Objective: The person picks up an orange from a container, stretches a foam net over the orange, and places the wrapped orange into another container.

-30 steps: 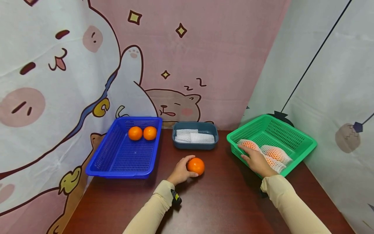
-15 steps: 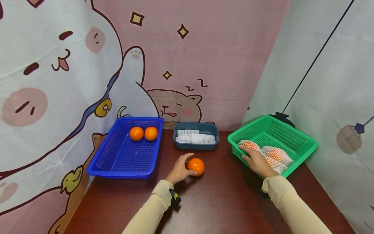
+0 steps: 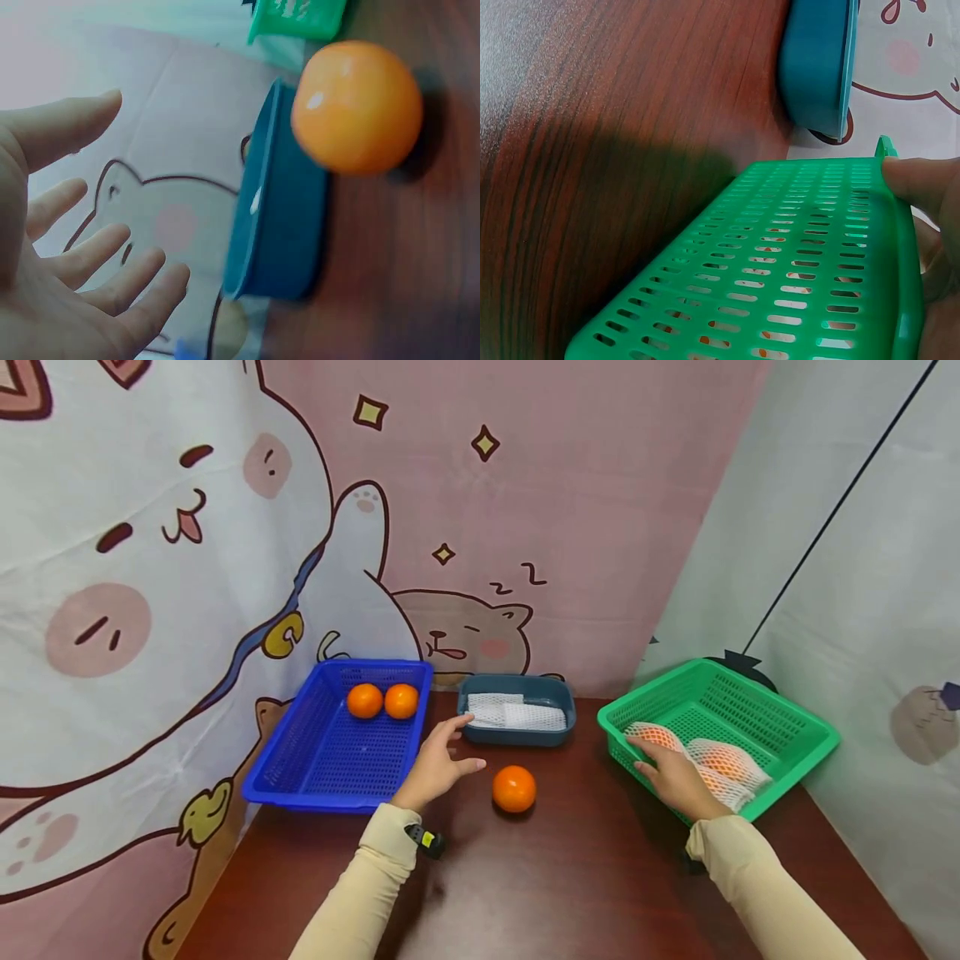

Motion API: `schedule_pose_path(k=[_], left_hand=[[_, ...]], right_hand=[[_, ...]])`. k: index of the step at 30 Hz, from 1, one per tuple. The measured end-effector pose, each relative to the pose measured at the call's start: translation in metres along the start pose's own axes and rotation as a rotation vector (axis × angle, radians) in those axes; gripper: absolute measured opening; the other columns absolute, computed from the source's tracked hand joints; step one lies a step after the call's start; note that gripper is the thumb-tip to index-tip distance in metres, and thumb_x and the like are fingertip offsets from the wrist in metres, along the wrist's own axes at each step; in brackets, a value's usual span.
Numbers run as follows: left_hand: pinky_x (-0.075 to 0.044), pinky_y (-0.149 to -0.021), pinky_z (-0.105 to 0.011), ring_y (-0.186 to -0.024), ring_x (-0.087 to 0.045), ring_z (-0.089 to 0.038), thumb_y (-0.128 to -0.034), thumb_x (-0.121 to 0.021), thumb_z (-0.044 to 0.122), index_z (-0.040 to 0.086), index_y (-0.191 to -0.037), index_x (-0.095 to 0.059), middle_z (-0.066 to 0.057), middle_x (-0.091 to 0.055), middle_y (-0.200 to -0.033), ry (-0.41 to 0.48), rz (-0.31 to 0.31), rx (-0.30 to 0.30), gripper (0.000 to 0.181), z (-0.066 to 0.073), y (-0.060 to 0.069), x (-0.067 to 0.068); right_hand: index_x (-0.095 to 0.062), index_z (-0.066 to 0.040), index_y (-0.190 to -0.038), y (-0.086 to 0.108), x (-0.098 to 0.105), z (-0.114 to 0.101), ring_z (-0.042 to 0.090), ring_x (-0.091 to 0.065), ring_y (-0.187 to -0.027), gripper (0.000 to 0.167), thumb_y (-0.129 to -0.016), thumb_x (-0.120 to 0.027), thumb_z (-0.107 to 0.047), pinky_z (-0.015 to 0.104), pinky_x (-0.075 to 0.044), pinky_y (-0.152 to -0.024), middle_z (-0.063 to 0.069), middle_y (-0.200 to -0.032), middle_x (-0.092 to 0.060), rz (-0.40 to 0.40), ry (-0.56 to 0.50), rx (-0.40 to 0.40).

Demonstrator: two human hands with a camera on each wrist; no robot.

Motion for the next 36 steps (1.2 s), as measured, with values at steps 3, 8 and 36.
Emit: schedule_pose_path(k=[3,8,36], left_hand=[[-0.044,-0.097,-0.050,-0.119,-0.049,-0.032,-0.0774,-0.083,0.011,0.014,-0.140,-0.051,-0.013,-0.049,-0.134,-0.021,0.035,0.028,0.070,-0.003,-0.001,0.018],[-0.043,-0.098,-0.052,-0.120,-0.048,-0.035,-0.0770,-0.083,0.011,0.013,-0.139,-0.051,-0.016,-0.049,-0.135,-0.081,0.074,0.067,0.070,-0.016,0.002,0.040],[-0.037,-0.103,-0.051,-0.120,-0.049,-0.041,-0.0758,-0.078,0.006,-0.003,-0.141,-0.046,-0.026,-0.049,-0.136,-0.310,0.002,0.214,0.073,-0.069,0.015,0.060]], right_hand=[[-0.045,-0.001,-0.143,-0.001,-0.001,0.000,0.046,-0.043,-0.126,0.051,-0.095,-0.060,-0.006,0.061,-0.037,-0.096,0.027,-0.143,-0.044,0.004,0.001,0.011],[-0.047,0.000,-0.141,-0.002,0.001,0.000,0.046,-0.044,-0.125,0.050,-0.094,-0.061,-0.005,0.061,-0.037,-0.097,0.027,-0.140,-0.046,0.028,0.016,0.026],[-0.050,-0.002,-0.139,-0.007,0.004,-0.001,0.047,-0.056,-0.110,0.049,-0.093,-0.065,-0.009,0.059,-0.047,-0.084,0.027,-0.135,-0.051,0.000,0.006,0.001]])
Point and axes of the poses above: each hand's wrist, its own y-axis away from the middle knuckle, its own x-axis out of the back of the hand, z = x × y, the point moved 9 cm from there along -y, towards the middle knuckle
